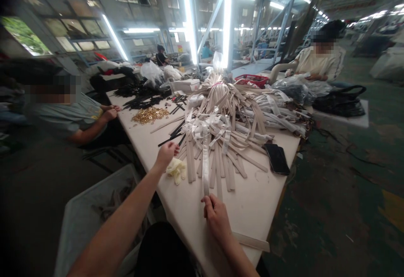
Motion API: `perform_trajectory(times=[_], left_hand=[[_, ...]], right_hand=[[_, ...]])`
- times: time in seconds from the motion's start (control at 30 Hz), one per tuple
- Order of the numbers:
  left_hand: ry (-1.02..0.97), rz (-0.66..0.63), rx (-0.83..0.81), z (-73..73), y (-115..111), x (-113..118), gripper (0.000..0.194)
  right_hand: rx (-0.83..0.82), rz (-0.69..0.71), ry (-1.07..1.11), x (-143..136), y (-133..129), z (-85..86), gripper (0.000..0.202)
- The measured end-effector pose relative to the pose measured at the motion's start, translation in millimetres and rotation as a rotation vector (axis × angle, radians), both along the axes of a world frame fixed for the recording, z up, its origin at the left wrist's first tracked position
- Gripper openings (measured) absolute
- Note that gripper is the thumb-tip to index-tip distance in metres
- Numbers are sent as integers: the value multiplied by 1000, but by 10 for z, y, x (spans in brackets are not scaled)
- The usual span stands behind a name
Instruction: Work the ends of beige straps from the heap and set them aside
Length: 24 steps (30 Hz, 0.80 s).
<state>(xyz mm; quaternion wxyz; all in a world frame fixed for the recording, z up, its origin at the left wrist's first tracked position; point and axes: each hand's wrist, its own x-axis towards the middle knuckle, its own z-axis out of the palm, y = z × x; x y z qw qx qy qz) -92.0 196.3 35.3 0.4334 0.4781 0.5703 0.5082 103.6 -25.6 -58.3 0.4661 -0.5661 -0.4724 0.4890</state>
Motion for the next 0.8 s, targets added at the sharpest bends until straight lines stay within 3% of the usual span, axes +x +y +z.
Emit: perform_trajectory(times=[0.07, 0.13, 0.23, 0.3, 0.4, 0.5, 0.8], left_hand=[[2, -134, -163, -427, -595, 246, 30], [-164, -262, -338, -759, -1138, 496, 42], [-444, -400, -441, -958, -1623, 787, 49], [-561, -367, -386, -923, -1682, 881, 46], [-643, -228, -259, -786, -1544, 883, 45], [-642, -203, -205, -720, -1410, 851, 47], [-500, -344, -346, -930, -1429, 955, 50]], right_hand=[[-16, 26, 26, -2, 58, 2, 52], [10, 38, 25, -14, 118, 15, 51], [81, 54, -6, -50, 189, 38, 51], [86, 58, -33, -76, 197, 48, 49], [28, 107, -62, -107, 143, 48, 44], [-36, 136, -36, -133, 80, 24, 47], [74, -34, -77, -92, 395, -31, 52]])
